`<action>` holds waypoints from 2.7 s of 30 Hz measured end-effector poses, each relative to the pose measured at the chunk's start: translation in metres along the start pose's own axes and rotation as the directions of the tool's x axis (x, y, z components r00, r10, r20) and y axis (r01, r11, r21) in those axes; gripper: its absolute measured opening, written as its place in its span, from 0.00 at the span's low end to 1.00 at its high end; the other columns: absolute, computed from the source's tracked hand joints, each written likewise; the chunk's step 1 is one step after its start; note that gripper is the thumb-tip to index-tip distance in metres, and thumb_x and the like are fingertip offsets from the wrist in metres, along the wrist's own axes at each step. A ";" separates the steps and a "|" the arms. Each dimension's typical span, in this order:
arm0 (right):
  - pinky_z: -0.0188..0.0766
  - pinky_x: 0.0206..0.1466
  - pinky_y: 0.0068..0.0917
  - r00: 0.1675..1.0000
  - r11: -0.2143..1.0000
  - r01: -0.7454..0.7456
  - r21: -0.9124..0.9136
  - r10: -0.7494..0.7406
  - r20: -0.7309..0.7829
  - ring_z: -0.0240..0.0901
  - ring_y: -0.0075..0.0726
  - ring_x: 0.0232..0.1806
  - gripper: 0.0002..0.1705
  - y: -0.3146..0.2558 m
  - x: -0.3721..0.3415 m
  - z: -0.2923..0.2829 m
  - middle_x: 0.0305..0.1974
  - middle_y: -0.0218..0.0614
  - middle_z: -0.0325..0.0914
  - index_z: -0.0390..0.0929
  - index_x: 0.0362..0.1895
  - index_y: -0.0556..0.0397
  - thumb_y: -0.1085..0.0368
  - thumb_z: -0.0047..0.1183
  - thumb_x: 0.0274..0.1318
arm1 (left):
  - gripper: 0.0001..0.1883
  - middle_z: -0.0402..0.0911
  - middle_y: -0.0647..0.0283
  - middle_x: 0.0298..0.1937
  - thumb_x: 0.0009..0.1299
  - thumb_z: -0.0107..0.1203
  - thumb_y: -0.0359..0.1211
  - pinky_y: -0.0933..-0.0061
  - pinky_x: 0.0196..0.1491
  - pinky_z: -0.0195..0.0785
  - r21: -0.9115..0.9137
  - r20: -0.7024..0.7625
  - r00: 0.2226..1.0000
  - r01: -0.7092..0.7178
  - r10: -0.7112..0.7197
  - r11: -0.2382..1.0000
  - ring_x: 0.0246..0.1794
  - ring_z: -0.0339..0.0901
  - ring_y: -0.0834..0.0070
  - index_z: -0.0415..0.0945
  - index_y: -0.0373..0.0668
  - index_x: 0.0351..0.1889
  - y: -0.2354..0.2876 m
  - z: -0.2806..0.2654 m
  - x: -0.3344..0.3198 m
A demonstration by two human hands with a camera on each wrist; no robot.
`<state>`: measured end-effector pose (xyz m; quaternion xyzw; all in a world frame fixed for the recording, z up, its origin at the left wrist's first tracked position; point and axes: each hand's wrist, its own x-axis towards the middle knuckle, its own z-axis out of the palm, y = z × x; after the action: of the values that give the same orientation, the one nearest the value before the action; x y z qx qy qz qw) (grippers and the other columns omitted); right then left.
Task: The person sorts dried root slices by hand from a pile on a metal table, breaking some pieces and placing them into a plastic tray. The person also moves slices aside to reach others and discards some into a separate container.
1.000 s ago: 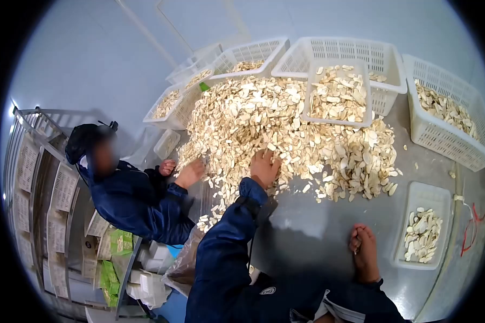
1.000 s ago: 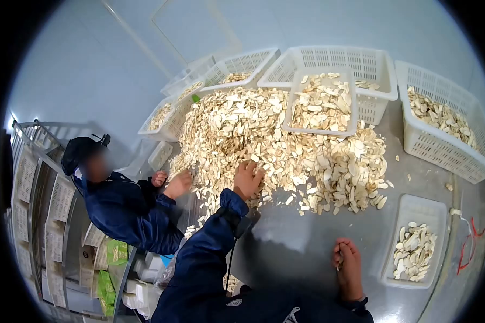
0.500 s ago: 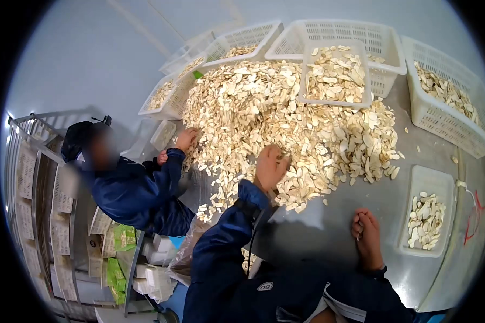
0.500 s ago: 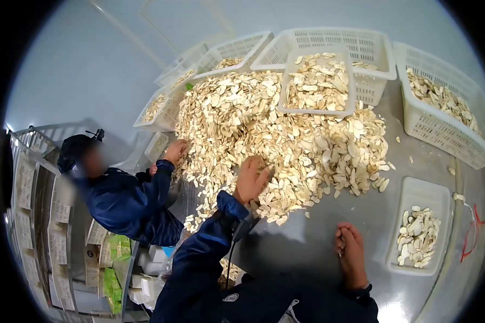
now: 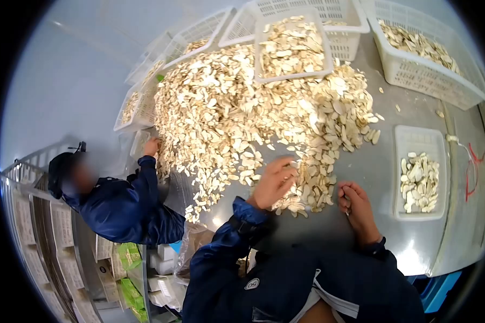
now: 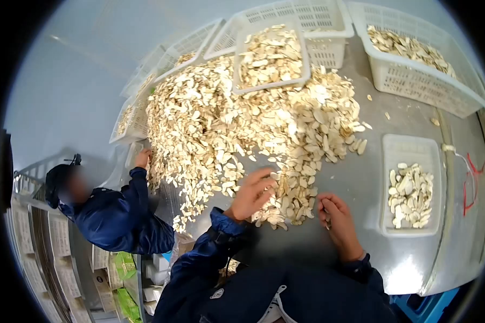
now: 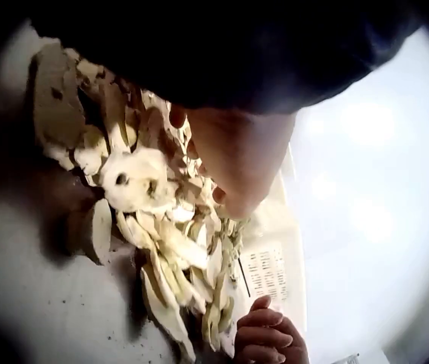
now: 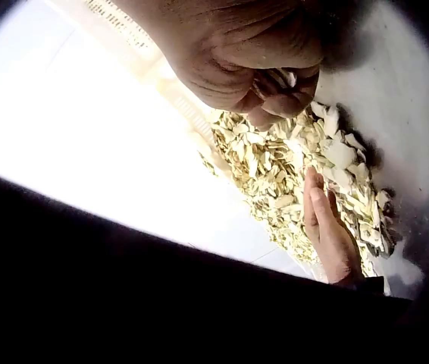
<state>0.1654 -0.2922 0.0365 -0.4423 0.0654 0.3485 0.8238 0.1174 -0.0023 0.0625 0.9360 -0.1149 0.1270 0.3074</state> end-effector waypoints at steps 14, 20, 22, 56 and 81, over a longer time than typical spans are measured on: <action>0.57 0.23 0.14 0.999 0.999 0.002 -0.044 0.000 0.032 0.63 0.13 0.25 0.10 -0.003 -0.003 0.002 0.32 0.23 0.74 0.77 0.47 0.54 0.66 0.44 0.70 | 0.08 0.79 0.54 0.36 0.69 0.59 0.34 0.60 0.39 0.68 0.061 0.002 0.979 0.206 -0.206 0.977 0.37 0.75 0.54 0.80 0.38 0.35 0.037 0.025 0.033; 0.59 0.23 0.13 0.999 1.000 0.009 -0.025 -0.008 0.041 0.63 0.12 0.24 0.10 0.002 0.000 0.000 0.32 0.22 0.75 0.77 0.48 0.53 0.66 0.44 0.71 | 0.10 0.75 0.56 0.26 0.69 0.59 0.34 0.62 0.30 0.64 -0.003 0.253 0.928 0.284 -0.274 0.959 0.25 0.73 0.60 0.78 0.38 0.28 0.030 0.014 0.024; 0.59 0.23 0.13 0.999 0.999 0.005 -0.043 -0.004 0.034 0.63 0.12 0.24 0.10 0.002 0.001 -0.001 0.32 0.22 0.75 0.77 0.48 0.52 0.65 0.45 0.71 | 0.09 0.76 0.57 0.28 0.68 0.61 0.34 0.64 0.30 0.66 0.037 0.133 0.938 0.319 -0.321 0.947 0.25 0.74 0.61 0.78 0.38 0.29 0.029 0.014 0.021; 0.58 0.23 0.14 0.999 1.000 0.011 -0.017 -0.010 0.049 0.63 0.12 0.24 0.10 -0.001 -0.001 0.000 0.30 0.22 0.74 0.78 0.47 0.52 0.66 0.45 0.70 | 0.09 0.79 0.72 0.34 0.72 0.57 0.23 0.83 0.35 0.68 -0.457 0.231 0.865 0.500 -0.445 0.735 0.32 0.72 0.89 0.76 0.35 0.49 0.053 0.053 0.009; 0.67 0.27 0.16 0.966 0.979 0.188 -0.080 -0.199 -0.164 0.73 0.18 0.27 0.13 0.002 0.006 -0.021 0.32 0.25 0.75 0.77 0.49 0.52 0.58 0.50 0.70 | 0.09 0.83 0.65 0.35 0.73 0.58 0.28 0.79 0.35 0.70 -0.405 0.261 0.890 0.453 -0.375 0.794 0.32 0.78 0.82 0.78 0.34 0.49 0.081 0.044 0.019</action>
<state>0.1734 -0.3045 0.0202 -0.5011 0.0813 0.2289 0.8306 0.1184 -0.0951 0.0785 0.8470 0.0415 -0.0532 0.5272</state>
